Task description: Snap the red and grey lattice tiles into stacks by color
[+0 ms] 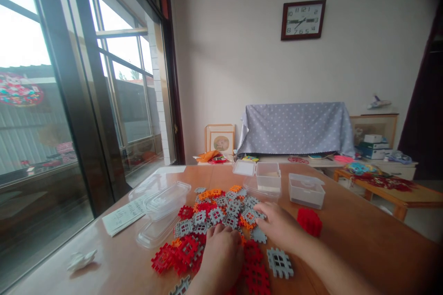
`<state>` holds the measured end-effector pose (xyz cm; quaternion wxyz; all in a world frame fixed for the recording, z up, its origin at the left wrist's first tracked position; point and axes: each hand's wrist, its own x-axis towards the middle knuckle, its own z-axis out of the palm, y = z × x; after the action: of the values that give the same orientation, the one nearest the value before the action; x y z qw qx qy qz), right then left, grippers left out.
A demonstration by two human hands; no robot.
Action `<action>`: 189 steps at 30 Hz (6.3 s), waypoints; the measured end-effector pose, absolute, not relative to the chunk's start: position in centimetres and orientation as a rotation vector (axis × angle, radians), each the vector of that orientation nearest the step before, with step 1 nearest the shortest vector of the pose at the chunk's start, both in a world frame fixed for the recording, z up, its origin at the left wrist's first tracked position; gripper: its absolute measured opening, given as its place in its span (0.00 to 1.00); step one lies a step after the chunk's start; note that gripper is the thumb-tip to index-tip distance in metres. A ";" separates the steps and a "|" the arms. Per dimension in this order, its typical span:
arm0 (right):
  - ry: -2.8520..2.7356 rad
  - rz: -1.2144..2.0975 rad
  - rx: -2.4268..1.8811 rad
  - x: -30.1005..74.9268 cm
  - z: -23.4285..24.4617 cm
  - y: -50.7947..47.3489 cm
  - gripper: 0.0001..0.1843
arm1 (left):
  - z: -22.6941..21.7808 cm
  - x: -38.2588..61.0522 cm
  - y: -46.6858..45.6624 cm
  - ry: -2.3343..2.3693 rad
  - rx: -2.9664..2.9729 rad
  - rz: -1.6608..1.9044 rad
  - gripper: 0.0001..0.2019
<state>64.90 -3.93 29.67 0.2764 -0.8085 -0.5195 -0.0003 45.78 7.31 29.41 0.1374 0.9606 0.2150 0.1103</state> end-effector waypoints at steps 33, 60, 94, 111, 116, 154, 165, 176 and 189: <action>-1.027 0.401 -1.700 61.8 30.2 -1.0 0.11 | 27.5 47.6 8.1 0.650 1.771 0.735 0.16; -1.280 0.330 -1.990 65.5 26.8 -13.6 0.28 | 27.3 48.2 4.0 0.423 1.423 0.197 0.15; -1.349 0.127 -2.025 66.7 24.0 -12.0 0.27 | 28.2 46.3 10.9 0.919 2.360 0.868 0.12; -1.350 0.112 -1.958 66.0 24.1 -11.4 0.21 | 27.2 46.6 11.5 1.234 2.700 0.550 0.21; -1.336 0.093 -1.943 66.0 24.2 -11.4 0.20 | 27.2 46.8 12.0 1.134 2.629 0.699 0.26; -1.412 0.362 -1.984 65.3 27.2 -14.0 0.26 | 28.5 46.6 5.7 0.334 2.366 0.484 0.24; -1.393 0.340 -2.016 65.7 26.7 -14.0 0.28 | 28.9 46.0 8.5 0.510 2.456 0.640 0.17; -1.375 0.310 -1.984 66.0 26.5 -13.9 0.24 | 29.3 46.3 7.6 0.477 2.510 0.556 0.11; -1.332 0.475 -2.014 67.2 26.3 -15.2 0.15 | 29.8 46.8 4.5 0.232 2.596 0.328 0.04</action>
<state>67.18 -15.18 26.30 0.3336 -0.7715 -0.5103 0.1820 46.76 4.54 29.84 0.2546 0.9557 0.0854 0.1207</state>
